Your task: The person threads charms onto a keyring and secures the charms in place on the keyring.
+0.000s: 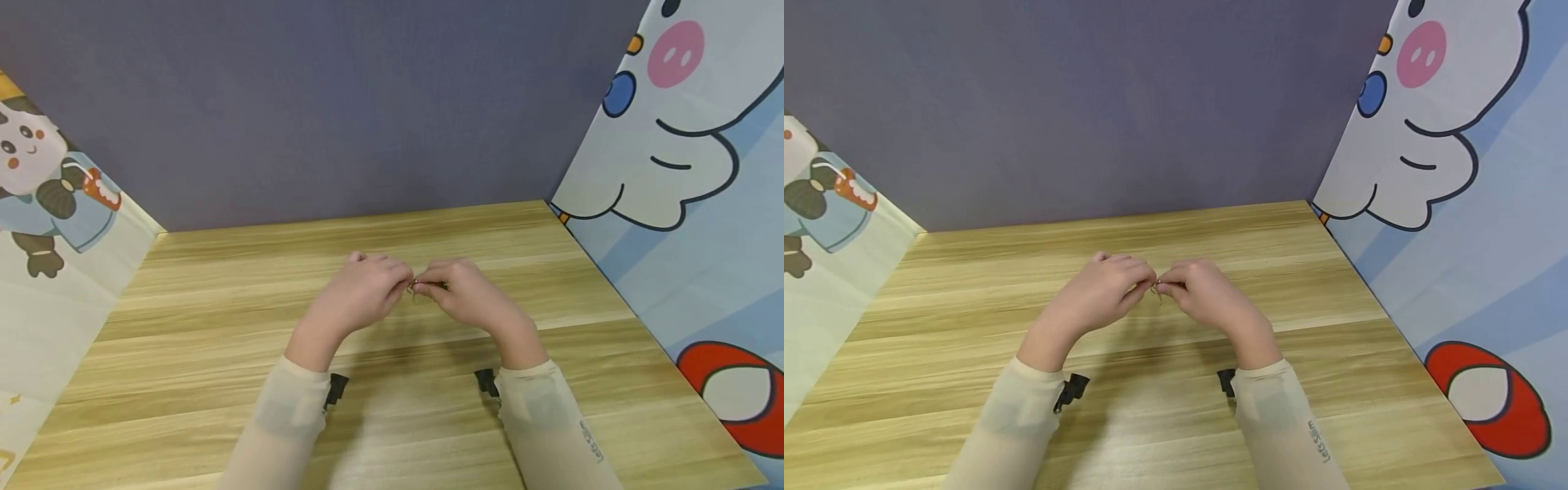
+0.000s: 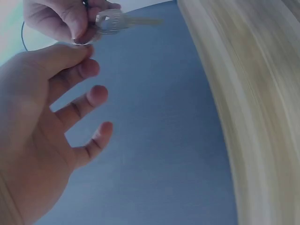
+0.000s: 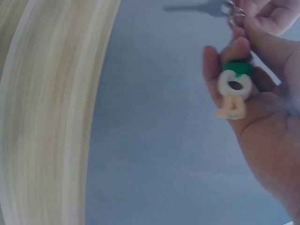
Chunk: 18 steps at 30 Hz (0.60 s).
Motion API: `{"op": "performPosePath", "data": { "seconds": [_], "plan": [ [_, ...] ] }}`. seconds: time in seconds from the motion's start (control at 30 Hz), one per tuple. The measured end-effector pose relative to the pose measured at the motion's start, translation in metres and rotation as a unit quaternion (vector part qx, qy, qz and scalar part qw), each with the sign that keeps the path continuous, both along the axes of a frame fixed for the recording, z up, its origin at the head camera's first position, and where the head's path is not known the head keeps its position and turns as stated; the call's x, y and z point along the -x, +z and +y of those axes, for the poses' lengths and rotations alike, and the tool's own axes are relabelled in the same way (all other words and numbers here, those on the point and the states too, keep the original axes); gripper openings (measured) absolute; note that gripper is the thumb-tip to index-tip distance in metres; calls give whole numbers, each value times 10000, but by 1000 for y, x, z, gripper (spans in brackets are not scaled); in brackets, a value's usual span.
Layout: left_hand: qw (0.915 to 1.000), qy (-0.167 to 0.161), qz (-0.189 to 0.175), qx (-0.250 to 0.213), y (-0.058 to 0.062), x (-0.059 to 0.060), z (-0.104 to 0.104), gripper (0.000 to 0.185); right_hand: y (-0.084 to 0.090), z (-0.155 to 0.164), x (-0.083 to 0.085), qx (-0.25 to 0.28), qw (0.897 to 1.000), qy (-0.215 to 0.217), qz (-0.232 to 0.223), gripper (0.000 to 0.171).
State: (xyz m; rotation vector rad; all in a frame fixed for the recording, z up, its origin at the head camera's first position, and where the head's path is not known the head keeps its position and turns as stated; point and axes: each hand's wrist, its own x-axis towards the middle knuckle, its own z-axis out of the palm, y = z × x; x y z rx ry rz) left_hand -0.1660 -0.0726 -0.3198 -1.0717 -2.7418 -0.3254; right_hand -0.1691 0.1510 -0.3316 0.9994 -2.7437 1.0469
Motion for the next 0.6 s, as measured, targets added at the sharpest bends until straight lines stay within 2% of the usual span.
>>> {"op": "performPosePath", "data": {
  "seconds": [0.1,0.23,0.43,0.6],
  "plan": [
    [9981,-76,-199,-584,-2,5,-2,17,1,1,1,305,9991,-242,-151,15],
    [9903,-307,-338,-1316,-6,9,-5,16,1,0,2,557,9971,-415,-296,15],
    [9691,-537,-566,-2339,-16,14,-6,16,0,-2,0,819,9928,-478,-739,17],
    [9511,-402,-718,-2977,-20,16,-2,14,-2,-3,0,1085,9890,-497,-870,20]
  ]
}}
